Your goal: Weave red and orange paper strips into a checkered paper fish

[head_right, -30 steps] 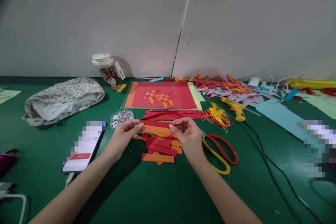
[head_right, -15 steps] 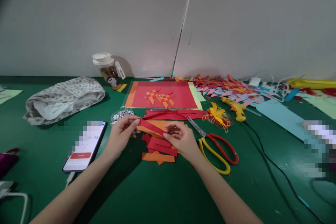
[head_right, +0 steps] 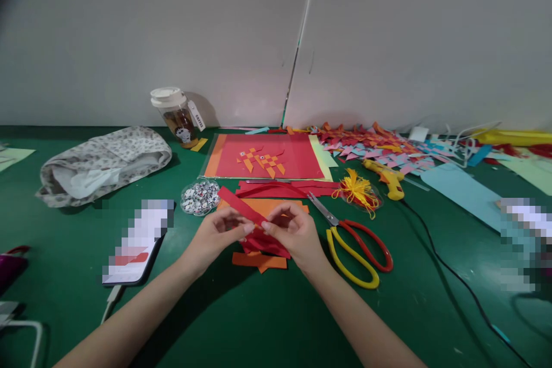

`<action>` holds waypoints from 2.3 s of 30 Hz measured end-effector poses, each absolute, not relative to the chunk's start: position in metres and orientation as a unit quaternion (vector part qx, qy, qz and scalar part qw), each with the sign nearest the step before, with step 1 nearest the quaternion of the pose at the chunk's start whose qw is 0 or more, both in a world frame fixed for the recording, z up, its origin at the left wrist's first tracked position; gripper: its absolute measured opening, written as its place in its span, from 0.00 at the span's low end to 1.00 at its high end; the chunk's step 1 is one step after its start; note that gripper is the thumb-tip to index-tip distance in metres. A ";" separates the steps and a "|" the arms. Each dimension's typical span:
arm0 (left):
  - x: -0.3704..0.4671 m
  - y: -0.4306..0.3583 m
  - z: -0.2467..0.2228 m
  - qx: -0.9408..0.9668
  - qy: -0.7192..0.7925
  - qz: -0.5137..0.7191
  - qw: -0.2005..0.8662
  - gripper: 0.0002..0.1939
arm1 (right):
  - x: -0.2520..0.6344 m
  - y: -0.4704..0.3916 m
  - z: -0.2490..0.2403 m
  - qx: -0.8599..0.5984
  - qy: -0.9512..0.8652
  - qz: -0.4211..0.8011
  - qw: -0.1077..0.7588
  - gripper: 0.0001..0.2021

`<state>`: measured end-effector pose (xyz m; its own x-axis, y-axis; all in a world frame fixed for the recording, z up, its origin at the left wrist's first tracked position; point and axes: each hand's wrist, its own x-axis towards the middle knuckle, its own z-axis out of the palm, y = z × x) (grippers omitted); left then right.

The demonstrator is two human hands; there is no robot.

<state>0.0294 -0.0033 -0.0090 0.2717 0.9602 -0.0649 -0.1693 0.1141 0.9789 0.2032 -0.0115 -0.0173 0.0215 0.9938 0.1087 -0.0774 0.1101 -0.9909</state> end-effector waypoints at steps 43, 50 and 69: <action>0.028 -0.004 -0.013 0.467 0.424 0.326 0.704 0.09 | 0.216 0.000 -0.005 -0.507 -0.387 0.385 0.667 0.14; 0.029 -0.005 -0.015 0.452 0.413 0.338 0.714 0.12 | 0.217 0.001 -0.008 -0.511 -0.384 0.373 0.672 0.15; 0.031 -0.009 -0.014 0.550 0.443 0.350 0.616 0.09 | 0.200 -0.018 -0.013 -0.501 -0.553 0.399 0.532 0.12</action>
<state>0.0307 -0.0094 -0.0140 0.3627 0.9181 -0.1601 0.0556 0.1502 0.9871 0.1997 -0.0176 -0.0132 0.0696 0.9797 0.1882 0.1290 0.1782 -0.9755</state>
